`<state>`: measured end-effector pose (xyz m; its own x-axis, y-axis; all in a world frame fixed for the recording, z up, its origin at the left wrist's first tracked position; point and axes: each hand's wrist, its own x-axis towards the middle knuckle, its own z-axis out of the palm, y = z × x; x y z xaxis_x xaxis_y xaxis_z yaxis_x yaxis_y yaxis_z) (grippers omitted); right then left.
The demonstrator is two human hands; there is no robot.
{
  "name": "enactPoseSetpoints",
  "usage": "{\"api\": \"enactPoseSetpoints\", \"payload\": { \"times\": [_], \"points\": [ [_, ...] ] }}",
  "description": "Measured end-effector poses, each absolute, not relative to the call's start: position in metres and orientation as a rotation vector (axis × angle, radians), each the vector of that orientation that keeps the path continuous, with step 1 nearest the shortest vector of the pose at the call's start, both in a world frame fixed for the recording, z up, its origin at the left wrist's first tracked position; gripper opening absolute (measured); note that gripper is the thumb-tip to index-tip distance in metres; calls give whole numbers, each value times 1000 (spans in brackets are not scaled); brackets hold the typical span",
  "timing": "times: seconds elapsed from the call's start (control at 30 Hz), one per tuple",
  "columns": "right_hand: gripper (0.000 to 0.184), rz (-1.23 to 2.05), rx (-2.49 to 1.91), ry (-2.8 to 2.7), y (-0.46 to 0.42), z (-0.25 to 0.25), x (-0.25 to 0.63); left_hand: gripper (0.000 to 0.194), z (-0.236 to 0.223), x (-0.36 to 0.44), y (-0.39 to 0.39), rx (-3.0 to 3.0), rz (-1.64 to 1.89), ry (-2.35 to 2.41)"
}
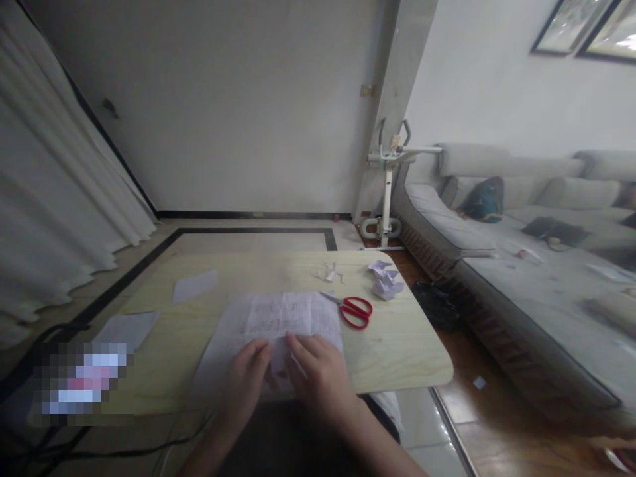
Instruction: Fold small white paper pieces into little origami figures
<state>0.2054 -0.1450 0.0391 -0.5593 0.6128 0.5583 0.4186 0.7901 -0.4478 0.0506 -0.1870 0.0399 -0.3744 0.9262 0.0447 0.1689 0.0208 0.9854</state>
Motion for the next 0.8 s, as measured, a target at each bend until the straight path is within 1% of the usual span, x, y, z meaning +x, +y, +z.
{"api": "enactPoseSetpoints", "payload": {
  "times": [0.2,0.5,0.67,0.8],
  "points": [
    [45,231,-683,-2390,-141,45,214,30,39,51,-186,1119,1442,1638],
    [45,114,-655,-2518,-139,55,221,27,30,58,-186,1101,1428,1565],
    [43,157,-654,-2529,-139,54,220,27,28,57,-185,1197,1434,1636],
    [49,174,-711,-2503,-145,52,219,29,27,55,-184,1316,1439,1708]
  ]
}}
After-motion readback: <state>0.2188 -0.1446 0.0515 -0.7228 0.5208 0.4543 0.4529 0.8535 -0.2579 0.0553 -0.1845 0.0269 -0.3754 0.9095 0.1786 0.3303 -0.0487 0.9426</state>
